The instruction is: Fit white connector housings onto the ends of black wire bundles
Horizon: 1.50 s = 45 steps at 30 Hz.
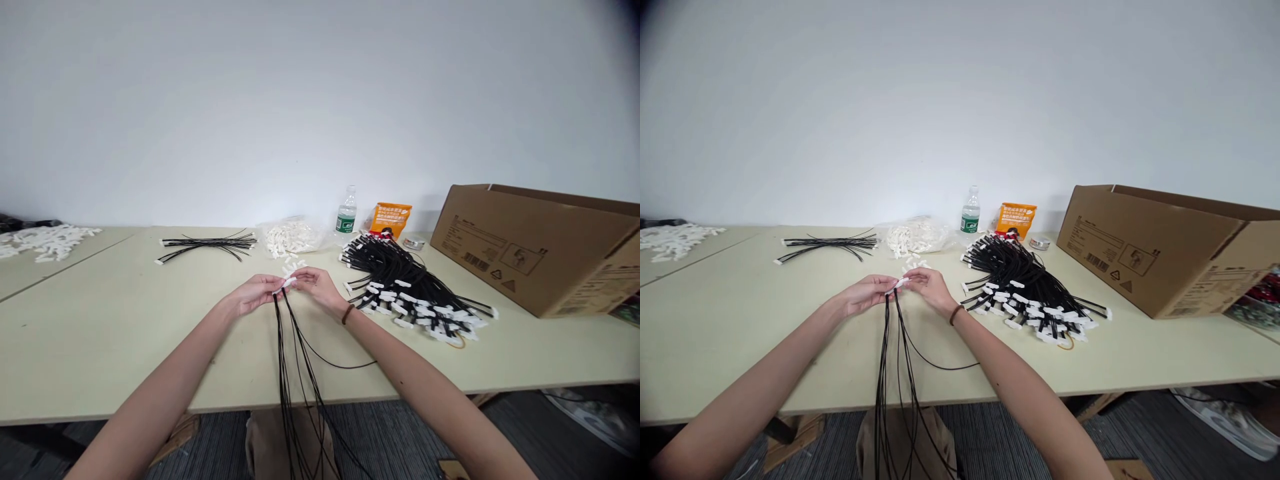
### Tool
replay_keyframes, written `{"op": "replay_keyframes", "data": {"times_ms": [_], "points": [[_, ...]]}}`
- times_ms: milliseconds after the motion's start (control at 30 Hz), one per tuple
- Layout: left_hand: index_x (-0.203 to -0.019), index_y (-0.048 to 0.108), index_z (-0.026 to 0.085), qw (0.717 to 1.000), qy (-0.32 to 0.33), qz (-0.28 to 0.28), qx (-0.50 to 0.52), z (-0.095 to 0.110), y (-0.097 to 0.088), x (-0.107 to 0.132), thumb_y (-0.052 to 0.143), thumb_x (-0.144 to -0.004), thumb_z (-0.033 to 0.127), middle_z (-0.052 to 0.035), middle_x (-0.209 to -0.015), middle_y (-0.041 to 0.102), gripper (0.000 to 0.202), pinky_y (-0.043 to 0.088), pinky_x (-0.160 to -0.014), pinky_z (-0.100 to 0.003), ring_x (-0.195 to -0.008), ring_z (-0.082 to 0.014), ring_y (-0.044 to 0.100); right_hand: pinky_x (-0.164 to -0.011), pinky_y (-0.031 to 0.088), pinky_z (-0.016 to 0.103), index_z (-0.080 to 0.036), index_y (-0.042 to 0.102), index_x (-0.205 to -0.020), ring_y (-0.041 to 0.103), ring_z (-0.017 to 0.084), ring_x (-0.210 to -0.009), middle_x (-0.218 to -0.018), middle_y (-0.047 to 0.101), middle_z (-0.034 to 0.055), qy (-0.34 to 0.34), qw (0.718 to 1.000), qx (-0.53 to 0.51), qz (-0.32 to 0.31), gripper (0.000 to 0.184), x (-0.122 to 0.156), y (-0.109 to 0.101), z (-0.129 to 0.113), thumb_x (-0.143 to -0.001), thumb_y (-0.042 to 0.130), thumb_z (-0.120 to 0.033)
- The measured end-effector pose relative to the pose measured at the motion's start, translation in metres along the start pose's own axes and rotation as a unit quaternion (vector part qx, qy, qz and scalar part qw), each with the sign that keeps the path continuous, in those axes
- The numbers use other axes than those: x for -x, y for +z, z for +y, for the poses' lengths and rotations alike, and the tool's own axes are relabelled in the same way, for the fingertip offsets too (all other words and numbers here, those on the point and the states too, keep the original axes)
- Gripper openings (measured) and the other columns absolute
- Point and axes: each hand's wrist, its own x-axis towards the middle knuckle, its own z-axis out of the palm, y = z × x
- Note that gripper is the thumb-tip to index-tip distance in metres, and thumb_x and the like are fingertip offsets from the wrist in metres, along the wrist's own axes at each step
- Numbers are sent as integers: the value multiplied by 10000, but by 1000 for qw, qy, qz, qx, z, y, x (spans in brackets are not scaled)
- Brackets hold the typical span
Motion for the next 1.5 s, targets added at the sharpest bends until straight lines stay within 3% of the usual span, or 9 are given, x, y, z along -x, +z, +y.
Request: {"op": "replay_keyframes", "data": {"times_ms": [333, 400, 500, 667, 833, 1033, 1233, 1367, 1500], "points": [[-723, 628, 101, 999, 28, 10, 17, 0, 3, 1, 686, -642, 156, -13, -688, 566, 113, 420, -659, -198, -615, -56, 494, -701, 494, 269, -169, 600, -984, 603, 131, -750, -911, 634, 64, -89, 988, 123, 28, 323, 5, 2, -13, -711, 645, -335], [-701, 613, 101, 999, 38, 20, 26, 0, 4, 1, 678, -650, 149, -3, -659, 541, 96, 420, -647, -196, -598, -52, 480, -678, 479, 257, -170, 604, -939, 574, 121, -721, -879, 618, 60, -173, 954, 238, 52, 215, 8, 0, -17, -777, 582, -309], [-702, 601, 100, 998, 41, 28, 43, 0, 5, 0, 652, -676, 138, -2, -648, 529, 68, 426, -638, -196, -588, -53, 471, -704, 442, 250, -169, 605, -872, 550, 127, -765, -846, 604, 59, -292, 865, 407, 21, 161, 11, -2, -18, -864, 465, -249], [-692, 584, 101, 996, 49, 22, 77, -3, 9, -3, 602, -717, 111, -15, -671, 537, 33, 424, -621, -181, -609, -56, 486, -652, 389, 247, -174, 610, -883, 533, 130, -760, -805, 614, 45, -390, 732, 558, -22, 210, 13, 0, -12, -905, 406, -218], [-669, 577, 96, 994, 48, 15, 94, -5, 12, -4, 600, -721, 105, -13, -647, 518, 57, 431, -639, -175, -606, -53, 478, -624, 351, 264, -167, 616, -883, 515, 129, -722, -779, 614, 44, -412, 687, 598, 0, 211, 14, 2, -12, -907, 412, -214], [-655, 574, 98, 993, 51, 15, 102, -7, 14, -4, 605, -716, 107, -10, -657, 527, 69, 417, -629, -162, -603, -46, 469, -583, 293, 284, -161, 597, -853, 495, 123, -677, -734, 592, 40, -409, 682, 607, -20, 185, 14, 1, -14, -907, 421, -180], [-628, 562, 113, 994, 53, 21, 98, -7, 19, -2, 645, -679, 127, 0, -634, 542, 99, 415, -652, -177, -614, -54, 475, -580, 283, 295, -162, 566, -783, 479, 130, -676, -727, 574, 41, -421, 647, 634, -42, 213, 13, 2, -15, -910, 395, -171], [-630, 556, 112, 994, 57, 12, 89, -6, 20, 0, 664, -658, 138, 2, -632, 543, 114, 419, -651, -186, -620, -59, 483, -598, 318, 281, -166, 559, -779, 487, 136, -700, -755, 573, 47, -394, 685, 612, -34, 203, 14, 5, -14, -897, 401, -213], [-645, 559, 110, 994, 68, 15, 90, -7, 18, -2, 658, -668, 154, -1, -638, 537, 111, 423, -641, -190, -621, -63, 487, -655, 381, 254, -164, 562, -843, 515, 136, -754, -817, 582, 51, -346, 787, 510, 0, 164, 19, 12, -19, -871, 404, -196]]}}
